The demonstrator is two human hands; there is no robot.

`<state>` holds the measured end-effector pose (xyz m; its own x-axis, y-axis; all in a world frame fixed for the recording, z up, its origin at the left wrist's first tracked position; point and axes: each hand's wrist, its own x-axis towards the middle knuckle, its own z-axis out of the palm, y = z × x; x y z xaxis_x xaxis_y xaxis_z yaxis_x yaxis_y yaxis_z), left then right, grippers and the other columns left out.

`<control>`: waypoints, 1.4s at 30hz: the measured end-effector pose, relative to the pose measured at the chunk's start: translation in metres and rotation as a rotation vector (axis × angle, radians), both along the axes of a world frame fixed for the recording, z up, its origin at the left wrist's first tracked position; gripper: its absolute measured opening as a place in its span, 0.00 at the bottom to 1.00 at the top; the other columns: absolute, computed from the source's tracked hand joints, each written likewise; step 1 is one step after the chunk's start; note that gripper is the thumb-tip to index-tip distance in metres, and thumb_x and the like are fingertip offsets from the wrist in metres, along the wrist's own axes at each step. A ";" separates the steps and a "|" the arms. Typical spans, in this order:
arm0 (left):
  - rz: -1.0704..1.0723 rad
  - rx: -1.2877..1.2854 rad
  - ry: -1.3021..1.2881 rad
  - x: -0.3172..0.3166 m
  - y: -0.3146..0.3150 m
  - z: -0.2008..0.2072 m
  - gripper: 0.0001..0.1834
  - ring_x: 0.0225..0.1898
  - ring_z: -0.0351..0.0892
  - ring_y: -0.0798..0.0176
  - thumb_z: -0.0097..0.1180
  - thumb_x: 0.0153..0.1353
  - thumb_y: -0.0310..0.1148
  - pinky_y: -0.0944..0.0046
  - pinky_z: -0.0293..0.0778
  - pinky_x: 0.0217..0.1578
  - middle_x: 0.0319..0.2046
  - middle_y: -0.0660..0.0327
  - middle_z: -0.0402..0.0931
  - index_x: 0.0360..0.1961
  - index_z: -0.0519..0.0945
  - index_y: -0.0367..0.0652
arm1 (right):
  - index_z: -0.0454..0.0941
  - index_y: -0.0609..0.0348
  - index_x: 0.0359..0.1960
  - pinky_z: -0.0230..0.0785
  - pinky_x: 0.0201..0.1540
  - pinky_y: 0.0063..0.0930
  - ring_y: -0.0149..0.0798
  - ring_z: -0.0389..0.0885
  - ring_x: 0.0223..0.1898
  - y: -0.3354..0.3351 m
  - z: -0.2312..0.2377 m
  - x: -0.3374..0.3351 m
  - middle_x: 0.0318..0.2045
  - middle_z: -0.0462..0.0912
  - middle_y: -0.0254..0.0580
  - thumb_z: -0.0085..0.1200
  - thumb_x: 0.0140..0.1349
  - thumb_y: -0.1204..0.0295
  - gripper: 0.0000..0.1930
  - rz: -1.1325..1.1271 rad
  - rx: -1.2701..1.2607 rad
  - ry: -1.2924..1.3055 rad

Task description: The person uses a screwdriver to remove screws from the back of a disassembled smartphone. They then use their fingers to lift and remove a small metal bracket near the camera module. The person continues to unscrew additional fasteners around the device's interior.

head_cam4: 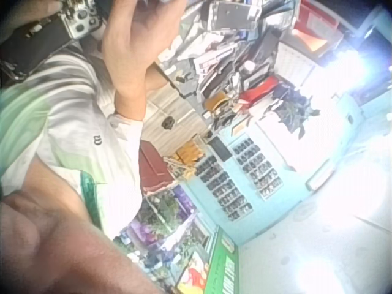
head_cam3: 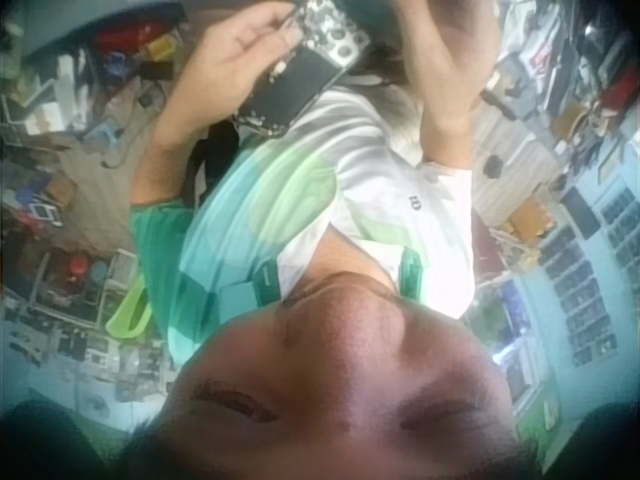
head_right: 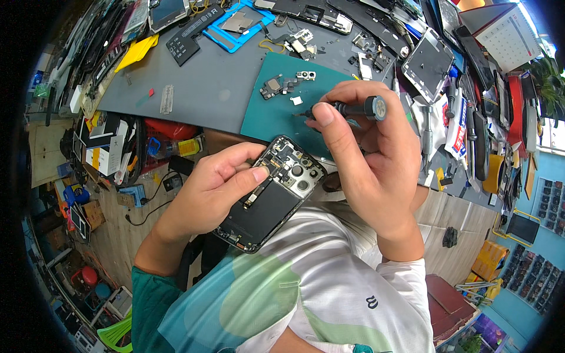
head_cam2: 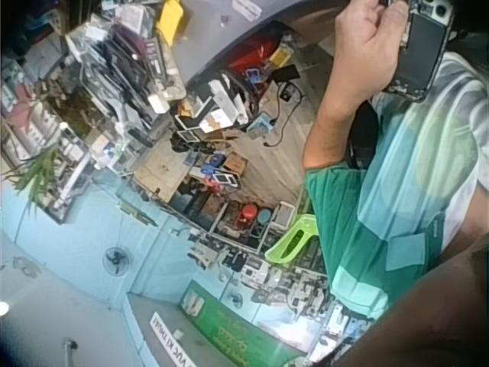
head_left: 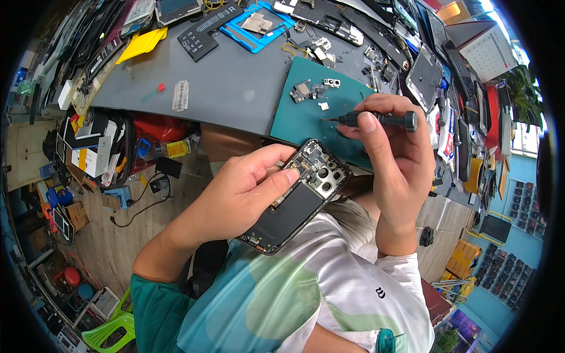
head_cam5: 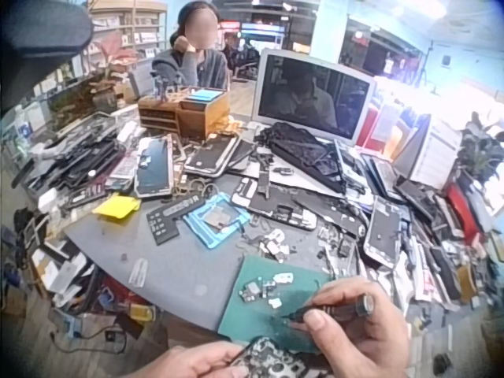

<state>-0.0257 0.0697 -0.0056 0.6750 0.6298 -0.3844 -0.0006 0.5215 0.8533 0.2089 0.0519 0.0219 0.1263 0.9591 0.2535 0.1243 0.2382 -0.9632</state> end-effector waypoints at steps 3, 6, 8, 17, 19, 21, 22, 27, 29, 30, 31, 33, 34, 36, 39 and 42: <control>0.002 -0.011 0.002 0.000 0.000 0.000 0.19 0.45 0.85 0.77 0.53 0.82 0.30 0.72 0.81 0.45 0.49 0.60 0.88 0.67 0.77 0.32 | 0.75 0.73 0.53 0.86 0.53 0.31 0.34 0.86 0.48 0.001 0.000 0.000 0.49 0.81 0.47 0.60 0.76 0.81 0.10 0.001 0.001 0.000; -0.006 -0.010 0.019 0.000 0.001 0.001 0.18 0.44 0.85 0.76 0.53 0.82 0.30 0.72 0.81 0.45 0.48 0.60 0.88 0.67 0.77 0.32 | 0.75 0.73 0.53 0.87 0.53 0.31 0.34 0.85 0.48 0.001 0.001 -0.001 0.49 0.81 0.47 0.60 0.76 0.81 0.10 0.001 0.006 -0.010; -0.008 0.006 0.016 0.000 0.001 0.001 0.18 0.44 0.85 0.76 0.54 0.82 0.30 0.72 0.81 0.44 0.47 0.60 0.88 0.66 0.77 0.32 | 0.75 0.73 0.53 0.87 0.53 0.31 0.34 0.85 0.48 0.001 0.001 -0.001 0.49 0.81 0.47 0.60 0.76 0.81 0.10 0.004 0.007 -0.004; 0.001 -0.028 -0.002 0.000 0.000 -0.001 0.18 0.45 0.85 0.76 0.54 0.82 0.30 0.72 0.81 0.45 0.48 0.60 0.88 0.66 0.77 0.32 | 0.75 0.73 0.54 0.86 0.54 0.32 0.34 0.84 0.48 0.001 0.000 0.000 0.49 0.81 0.47 0.59 0.77 0.82 0.10 0.019 0.010 0.009; 0.006 -0.026 -0.011 0.001 0.000 -0.001 0.18 0.44 0.85 0.77 0.54 0.82 0.30 0.72 0.81 0.44 0.48 0.60 0.88 0.66 0.77 0.32 | 0.75 0.73 0.54 0.86 0.54 0.32 0.34 0.84 0.49 0.000 0.000 -0.001 0.50 0.81 0.47 0.59 0.77 0.82 0.10 0.013 0.007 0.018; 0.013 -0.037 -0.026 0.002 0.000 0.000 0.18 0.44 0.85 0.77 0.54 0.82 0.30 0.73 0.81 0.44 0.47 0.61 0.88 0.66 0.78 0.32 | 0.75 0.73 0.54 0.86 0.54 0.32 0.35 0.84 0.49 0.000 0.000 -0.001 0.50 0.80 0.48 0.59 0.77 0.82 0.10 0.010 0.008 0.025; 0.017 -0.050 -0.036 0.002 0.001 0.001 0.17 0.43 0.85 0.77 0.54 0.82 0.30 0.73 0.81 0.44 0.47 0.61 0.88 0.65 0.78 0.32 | 0.75 0.73 0.54 0.86 0.54 0.32 0.35 0.84 0.49 0.000 0.000 -0.002 0.50 0.80 0.48 0.59 0.76 0.82 0.10 0.010 0.010 0.027; 0.000 -0.074 -0.047 0.003 0.004 0.006 0.16 0.42 0.84 0.78 0.53 0.82 0.30 0.73 0.80 0.43 0.45 0.63 0.87 0.64 0.79 0.33 | 0.75 0.73 0.54 0.87 0.55 0.33 0.35 0.84 0.50 -0.004 0.004 -0.004 0.51 0.80 0.48 0.59 0.76 0.82 0.10 -0.009 0.012 0.034; 0.007 -0.071 -0.052 0.004 0.004 0.004 0.16 0.42 0.84 0.78 0.53 0.82 0.30 0.73 0.80 0.43 0.45 0.63 0.87 0.63 0.79 0.33 | 0.75 0.73 0.55 0.87 0.55 0.34 0.36 0.84 0.51 -0.006 0.005 -0.005 0.51 0.80 0.49 0.59 0.76 0.82 0.11 -0.021 0.016 0.028; 0.015 -0.077 -0.060 0.005 0.003 0.003 0.16 0.42 0.84 0.78 0.53 0.82 0.30 0.73 0.80 0.43 0.45 0.63 0.87 0.63 0.79 0.33 | 0.75 0.74 0.55 0.88 0.55 0.34 0.36 0.84 0.51 -0.006 0.006 -0.005 0.51 0.80 0.49 0.59 0.76 0.82 0.11 -0.013 0.021 0.026; 0.024 -0.082 -0.068 0.005 0.003 0.002 0.16 0.42 0.84 0.78 0.53 0.82 0.30 0.73 0.80 0.43 0.45 0.63 0.87 0.63 0.79 0.33 | 0.75 0.74 0.55 0.88 0.55 0.34 0.36 0.84 0.51 -0.007 0.007 -0.005 0.52 0.80 0.49 0.60 0.76 0.82 0.11 -0.005 0.027 0.024; 0.032 -0.093 -0.079 0.006 0.003 0.002 0.16 0.42 0.84 0.78 0.53 0.82 0.30 0.73 0.80 0.43 0.45 0.63 0.87 0.63 0.79 0.33 | 0.75 0.74 0.55 0.89 0.54 0.37 0.38 0.84 0.52 -0.009 0.007 -0.005 0.52 0.80 0.51 0.59 0.76 0.82 0.11 0.000 0.046 -0.003; 0.032 -0.098 -0.084 0.007 0.003 0.003 0.16 0.42 0.84 0.78 0.53 0.82 0.30 0.73 0.80 0.43 0.45 0.63 0.87 0.63 0.79 0.32 | 0.75 0.74 0.54 0.91 0.52 0.39 0.40 0.85 0.52 -0.010 0.007 -0.005 0.53 0.80 0.53 0.58 0.76 0.82 0.10 -0.003 0.061 -0.028; 0.028 -0.106 -0.086 0.007 0.004 0.003 0.16 0.42 0.84 0.78 0.52 0.82 0.30 0.73 0.80 0.43 0.45 0.62 0.87 0.63 0.79 0.32 | 0.76 0.73 0.54 0.92 0.51 0.42 0.42 0.85 0.53 -0.012 0.007 -0.005 0.53 0.80 0.54 0.57 0.76 0.81 0.10 -0.004 0.074 -0.051; 0.020 -0.124 -0.094 0.007 0.005 0.004 0.16 0.43 0.85 0.78 0.52 0.82 0.30 0.73 0.80 0.43 0.45 0.62 0.88 0.63 0.79 0.32 | 0.76 0.73 0.54 0.92 0.52 0.43 0.43 0.85 0.53 -0.014 0.008 -0.006 0.53 0.79 0.55 0.58 0.76 0.80 0.10 0.001 0.071 -0.040; 0.020 -0.145 -0.118 0.007 0.006 0.005 0.16 0.43 0.85 0.78 0.52 0.82 0.30 0.73 0.80 0.43 0.45 0.62 0.88 0.63 0.79 0.32 | 0.75 0.74 0.54 0.91 0.52 0.41 0.42 0.85 0.52 -0.015 0.008 -0.008 0.52 0.79 0.56 0.59 0.75 0.82 0.11 0.019 0.068 -0.022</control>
